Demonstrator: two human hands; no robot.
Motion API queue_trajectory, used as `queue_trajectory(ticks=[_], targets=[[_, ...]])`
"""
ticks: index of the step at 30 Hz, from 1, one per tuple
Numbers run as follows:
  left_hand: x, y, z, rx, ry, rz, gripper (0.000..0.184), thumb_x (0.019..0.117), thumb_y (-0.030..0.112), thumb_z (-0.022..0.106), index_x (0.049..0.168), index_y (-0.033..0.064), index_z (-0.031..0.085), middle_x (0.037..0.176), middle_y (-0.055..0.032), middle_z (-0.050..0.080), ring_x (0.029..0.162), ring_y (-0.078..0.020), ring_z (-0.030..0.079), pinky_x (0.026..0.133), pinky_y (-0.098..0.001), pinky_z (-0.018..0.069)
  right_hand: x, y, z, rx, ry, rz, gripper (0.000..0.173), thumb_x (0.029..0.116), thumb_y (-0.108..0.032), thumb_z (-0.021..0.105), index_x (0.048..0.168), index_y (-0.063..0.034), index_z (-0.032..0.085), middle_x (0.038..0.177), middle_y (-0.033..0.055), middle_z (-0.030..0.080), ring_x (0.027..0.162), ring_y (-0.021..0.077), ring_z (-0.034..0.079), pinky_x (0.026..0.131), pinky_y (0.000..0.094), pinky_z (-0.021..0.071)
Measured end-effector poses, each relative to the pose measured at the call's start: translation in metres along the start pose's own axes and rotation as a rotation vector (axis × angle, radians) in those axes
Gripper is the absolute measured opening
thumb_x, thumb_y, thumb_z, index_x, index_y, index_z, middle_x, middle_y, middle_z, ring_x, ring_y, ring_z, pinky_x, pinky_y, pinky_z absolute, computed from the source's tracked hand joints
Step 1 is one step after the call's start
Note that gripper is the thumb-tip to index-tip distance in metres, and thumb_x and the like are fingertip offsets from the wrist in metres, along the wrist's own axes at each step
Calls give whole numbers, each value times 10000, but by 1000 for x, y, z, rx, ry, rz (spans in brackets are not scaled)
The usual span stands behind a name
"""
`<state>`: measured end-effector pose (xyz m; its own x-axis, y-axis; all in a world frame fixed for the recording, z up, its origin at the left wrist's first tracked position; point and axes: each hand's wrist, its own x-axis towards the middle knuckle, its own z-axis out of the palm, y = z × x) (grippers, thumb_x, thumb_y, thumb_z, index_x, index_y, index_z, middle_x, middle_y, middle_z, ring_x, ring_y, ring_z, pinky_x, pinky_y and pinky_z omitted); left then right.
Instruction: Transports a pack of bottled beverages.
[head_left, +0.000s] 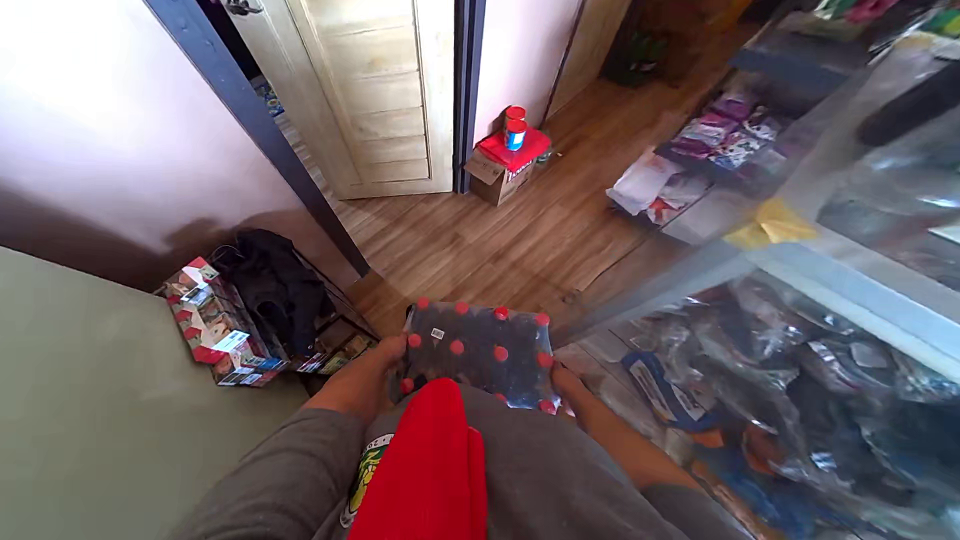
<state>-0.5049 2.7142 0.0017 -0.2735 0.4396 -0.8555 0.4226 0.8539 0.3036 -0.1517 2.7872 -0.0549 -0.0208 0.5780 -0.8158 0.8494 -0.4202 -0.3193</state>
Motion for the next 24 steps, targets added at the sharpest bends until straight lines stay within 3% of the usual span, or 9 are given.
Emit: queue_trajectory(ticks=[2, 4, 6, 10, 15, 20, 22, 24], targets=[[16, 13, -14, 72, -17, 17, 745, 1117, 486, 111, 1406, -71, 513, 1436, -298, 512, 1338, -402, 509, 1097, -559, 398, 14, -15, -5, 97, 10, 39, 502, 1151, -241, 240, 1508, 75, 398, 1530, 309, 442, 1448, 405, 426, 1189, 544, 321], [31, 25, -31, 140, -41, 50, 735, 1121, 462, 96, 1413, -79, 499, 1441, -309, 502, 1351, -412, 498, 1108, -568, 386, 27, -30, -7, 241, 48, 118, 605, 1150, -352, 180, 1477, 90, 434, 1506, 321, 459, 1425, 410, 447, 1164, 550, 341], [46, 40, -50, 150, -61, 75, 745, 1120, 464, 82, 1411, -80, 499, 1434, -312, 503, 1337, -412, 505, 1098, -564, 390, 38, -47, -14, 231, 82, 167, 669, 1140, -411, 166, 1460, 103, 449, 1496, 329, 466, 1422, 428, 446, 1158, 571, 348], [69, 82, -98, 170, -86, 156, 757, 1113, 483, 69, 1433, -65, 483, 1440, -308, 499, 1330, -415, 508, 1092, -573, 396, 35, -95, -41, 52, 114, 191, 607, 1147, -340, 168, 1488, 95, 420, 1528, 317, 442, 1463, 427, 402, 1187, 565, 324], [101, 147, -155, 234, -97, 268, 769, 1111, 484, 59, 1416, -72, 496, 1436, -300, 503, 1326, -402, 511, 1087, -563, 397, 44, -146, -77, 168, 250, 155, 572, 1148, -313, 197, 1479, 93, 428, 1499, 338, 457, 1427, 442, 435, 1165, 579, 342], [141, 233, -177, 234, -71, 305, 731, 1115, 484, 90, 1381, -37, 529, 1345, -280, 544, 1186, -373, 558, 987, -545, 436, 110, -159, -117, 477, 312, 164, 586, 1148, -344, 179, 1416, 76, 489, 1365, 326, 546, 1234, 430, 559, 1021, 598, 441], [164, 270, -176, 229, -83, 312, 740, 1114, 482, 77, 1396, -46, 512, 1365, -292, 532, 1211, -390, 551, 1006, -558, 429, 143, -160, -133, 548, 318, 156, 542, 1148, -316, 202, 1417, 62, 483, 1338, 308, 555, 1194, 400, 568, 996, 569, 453], [186, 317, -178, 211, -60, 321, 741, 1118, 481, 105, 1391, -72, 515, 1392, -309, 526, 1268, -412, 539, 1047, -575, 418, 178, -166, -163, 603, 312, 147, 576, 1149, -348, 200, 1446, 65, 471, 1388, 315, 546, 1261, 405, 561, 1051, 566, 443]])
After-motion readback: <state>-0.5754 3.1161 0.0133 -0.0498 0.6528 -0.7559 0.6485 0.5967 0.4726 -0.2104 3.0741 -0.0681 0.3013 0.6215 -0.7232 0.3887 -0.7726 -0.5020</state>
